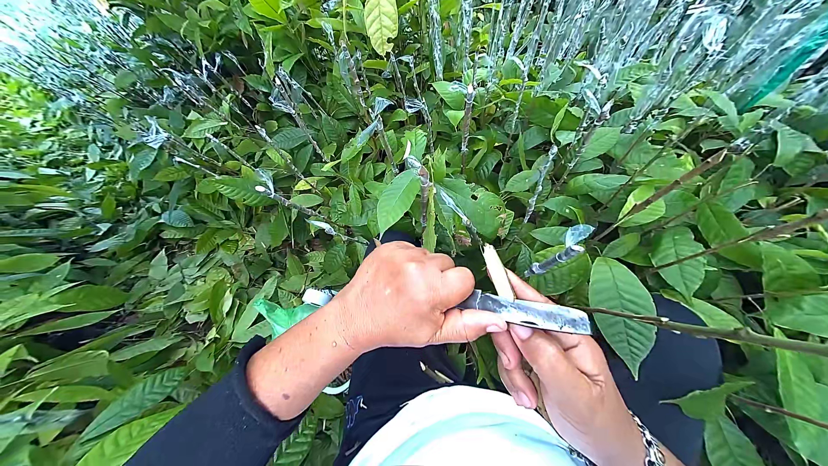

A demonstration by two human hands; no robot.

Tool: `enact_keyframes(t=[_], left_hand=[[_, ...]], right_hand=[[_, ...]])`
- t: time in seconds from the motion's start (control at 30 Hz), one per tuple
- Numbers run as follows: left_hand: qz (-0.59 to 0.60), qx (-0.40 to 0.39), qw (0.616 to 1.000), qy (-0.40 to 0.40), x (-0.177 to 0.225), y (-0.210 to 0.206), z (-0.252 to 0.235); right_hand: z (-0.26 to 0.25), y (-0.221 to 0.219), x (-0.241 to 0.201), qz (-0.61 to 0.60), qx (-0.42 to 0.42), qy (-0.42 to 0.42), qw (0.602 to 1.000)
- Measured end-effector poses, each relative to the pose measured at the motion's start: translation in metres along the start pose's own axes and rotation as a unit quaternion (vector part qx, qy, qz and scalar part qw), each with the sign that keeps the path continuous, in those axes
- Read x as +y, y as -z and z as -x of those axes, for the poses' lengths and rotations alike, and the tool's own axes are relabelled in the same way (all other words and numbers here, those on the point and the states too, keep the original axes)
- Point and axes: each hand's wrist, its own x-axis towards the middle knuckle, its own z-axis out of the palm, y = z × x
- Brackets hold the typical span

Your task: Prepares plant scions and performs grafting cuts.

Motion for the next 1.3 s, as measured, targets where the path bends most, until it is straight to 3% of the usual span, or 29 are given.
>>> enact_keyframes(t=[0.17,0.3,0.33,0.5,0.67,0.9,1.0,1.17,1.3], left_hand=[[-0.072,0.022,0.997,0.003,-0.014,0.006,0.006],[-0.131,0.006,0.975,0.18,-0.058,0.039,0.028],[-0.121,0.006,0.974,0.192,-0.062,0.045,0.029],[0.046,-0.012,0.995,0.084,-0.01,0.019,0.007],[0.053,-0.016,0.998,0.018,0.008,0.002,-0.008],[-0.026,0.0,0.999,0.031,-0.007,0.003,-0.006],[-0.052,0.016,0.993,0.105,-0.025,0.012,0.003],[0.131,-0.022,0.986,0.1,-0.004,0.005,-0.003],[0.172,-0.028,0.982,0.069,0.005,-0.004,-0.01]], right_hand=[[0.009,-0.006,-0.012,-0.047,0.023,-0.051,0.997],[0.026,-0.005,-0.04,-0.027,-0.005,-0.078,0.997],[0.025,-0.004,-0.04,-0.032,0.003,-0.08,0.996],[0.011,-0.001,-0.019,-0.082,0.003,-0.063,0.995],[0.008,0.002,-0.014,-0.13,-0.016,-0.053,0.99],[0.013,0.008,-0.014,-0.122,-0.009,-0.065,0.99],[0.019,0.014,-0.027,-0.089,-0.038,-0.076,0.992],[0.016,0.018,-0.018,-0.097,-0.032,-0.052,0.993],[0.014,0.019,-0.011,-0.105,-0.042,-0.036,0.993]])
